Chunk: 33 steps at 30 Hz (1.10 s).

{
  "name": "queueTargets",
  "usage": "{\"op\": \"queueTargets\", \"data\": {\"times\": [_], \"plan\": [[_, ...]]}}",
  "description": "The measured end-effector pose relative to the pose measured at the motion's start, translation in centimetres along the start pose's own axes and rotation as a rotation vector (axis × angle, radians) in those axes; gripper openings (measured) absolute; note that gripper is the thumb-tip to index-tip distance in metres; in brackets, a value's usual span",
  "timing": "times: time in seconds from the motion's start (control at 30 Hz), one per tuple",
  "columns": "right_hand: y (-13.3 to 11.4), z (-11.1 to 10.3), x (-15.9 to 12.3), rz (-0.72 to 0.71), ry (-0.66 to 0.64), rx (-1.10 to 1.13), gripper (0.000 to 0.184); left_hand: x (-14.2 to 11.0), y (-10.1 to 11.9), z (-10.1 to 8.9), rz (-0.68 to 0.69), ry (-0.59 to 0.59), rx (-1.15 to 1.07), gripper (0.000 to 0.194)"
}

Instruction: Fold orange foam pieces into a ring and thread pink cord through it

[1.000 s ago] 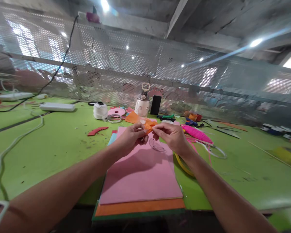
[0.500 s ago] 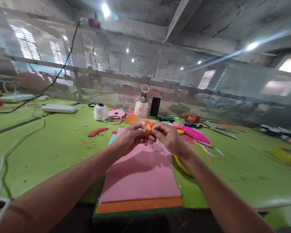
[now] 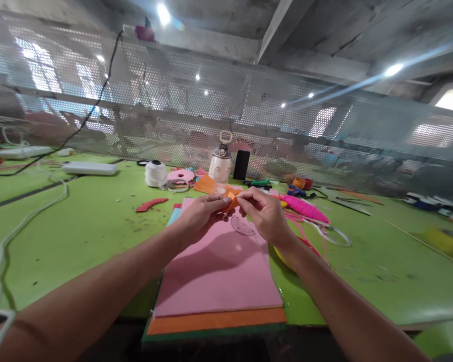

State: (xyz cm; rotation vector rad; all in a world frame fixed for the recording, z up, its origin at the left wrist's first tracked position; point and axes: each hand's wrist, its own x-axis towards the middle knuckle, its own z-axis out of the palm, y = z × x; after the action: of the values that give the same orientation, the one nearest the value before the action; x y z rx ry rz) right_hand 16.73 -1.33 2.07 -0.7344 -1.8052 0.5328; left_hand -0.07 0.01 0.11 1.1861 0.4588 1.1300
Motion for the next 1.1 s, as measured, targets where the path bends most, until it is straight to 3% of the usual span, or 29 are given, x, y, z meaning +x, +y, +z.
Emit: {"op": "queueTargets", "data": {"times": [0.2, 0.43, 0.67, 0.93, 1.1], "plan": [[0.0, -0.1, 0.1, -0.013, -0.011, -0.009, 0.011, 0.2, 0.1, -0.1, 0.048, -0.024, 0.096, 0.017], [0.1, -0.4, 0.0, 0.082, -0.038, 0.024, 0.011, 0.1, 0.6, 0.0, 0.085, -0.041, 0.306, 0.021], [0.1, -0.8, 0.1, 0.116, -0.119, 0.039, 0.014, -0.1, 0.5, 0.6, 0.038, -0.03, 0.255, 0.018], [0.4, -0.5, 0.2, 0.185, -0.08, 0.176, 0.019, -0.2, 0.1, 1.0, 0.037, -0.008, 0.143, 0.02], [0.4, -0.4, 0.1, 0.181, -0.106, 0.154, 0.017, -0.5, 0.6, 1.5, 0.024, 0.056, 0.231, 0.013]]}}
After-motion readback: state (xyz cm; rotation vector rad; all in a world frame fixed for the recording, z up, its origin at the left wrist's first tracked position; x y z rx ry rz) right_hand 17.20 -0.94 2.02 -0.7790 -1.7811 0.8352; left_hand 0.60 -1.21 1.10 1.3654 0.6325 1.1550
